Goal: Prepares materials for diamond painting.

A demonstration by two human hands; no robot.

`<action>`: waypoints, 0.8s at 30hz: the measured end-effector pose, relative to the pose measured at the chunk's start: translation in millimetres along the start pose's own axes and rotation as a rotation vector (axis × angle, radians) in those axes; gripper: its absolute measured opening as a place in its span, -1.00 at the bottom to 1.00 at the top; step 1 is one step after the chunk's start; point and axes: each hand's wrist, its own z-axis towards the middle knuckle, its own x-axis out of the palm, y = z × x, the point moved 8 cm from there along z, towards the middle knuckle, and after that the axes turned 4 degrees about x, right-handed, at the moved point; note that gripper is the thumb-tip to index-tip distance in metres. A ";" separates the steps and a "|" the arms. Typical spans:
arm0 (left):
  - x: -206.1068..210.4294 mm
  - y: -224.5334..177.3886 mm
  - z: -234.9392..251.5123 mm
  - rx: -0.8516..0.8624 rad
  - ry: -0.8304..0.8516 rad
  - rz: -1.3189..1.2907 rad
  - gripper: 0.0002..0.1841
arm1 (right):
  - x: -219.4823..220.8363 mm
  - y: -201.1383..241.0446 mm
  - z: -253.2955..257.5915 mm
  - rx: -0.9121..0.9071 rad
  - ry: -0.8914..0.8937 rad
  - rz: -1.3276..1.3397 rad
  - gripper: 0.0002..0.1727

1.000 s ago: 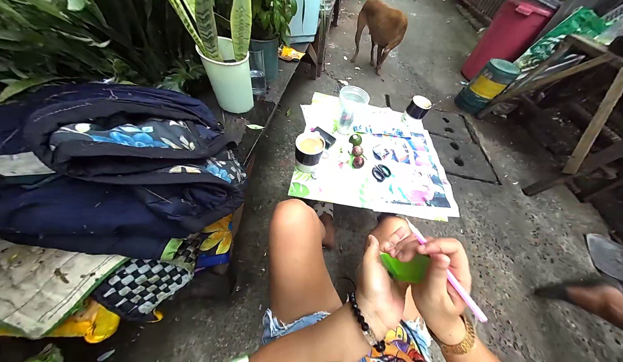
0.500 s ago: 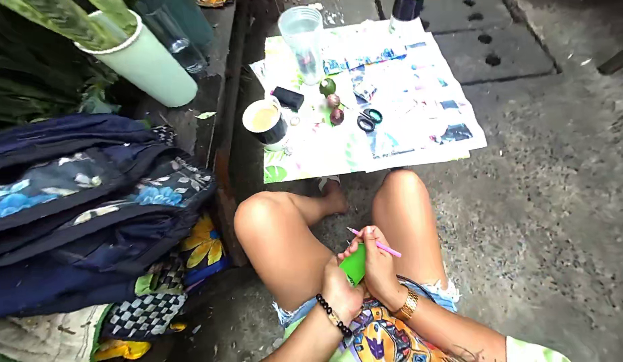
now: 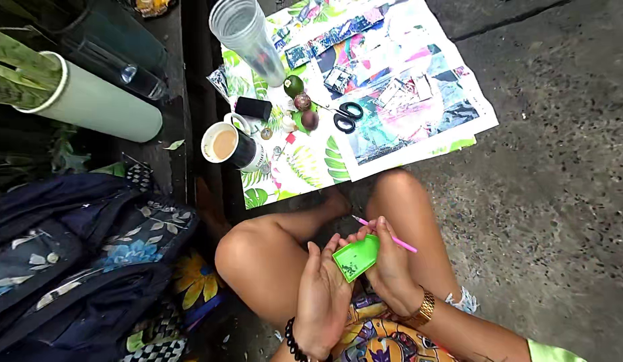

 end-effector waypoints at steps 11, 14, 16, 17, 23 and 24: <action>15.1 -55.8 -14.6 0.974 0.390 1.056 -0.12 | 31.7 48.2 -2.7 -0.301 0.273 -0.075 -0.60; 25.8 -58.2 -15.6 1.066 0.367 1.323 -0.14 | 37.1 49.3 -4.1 -0.360 0.339 -0.121 -0.61; 32.5 -59.2 -14.0 1.063 0.358 1.386 -0.18 | 39.2 50.2 -4.0 -0.411 0.358 -0.156 -0.59; 34.8 -59.3 -13.3 1.069 0.352 1.401 -0.18 | 39.8 51.0 -3.9 -0.434 0.369 -0.172 -0.59; 37.0 -56.5 -12.7 1.186 0.326 1.344 -0.18 | 45.7 58.0 -5.4 -0.484 0.420 -0.229 -0.55; 36.6 -55.7 -13.5 1.202 0.319 1.334 -0.18 | 45.0 57.1 -4.4 -0.458 0.405 -0.216 -0.54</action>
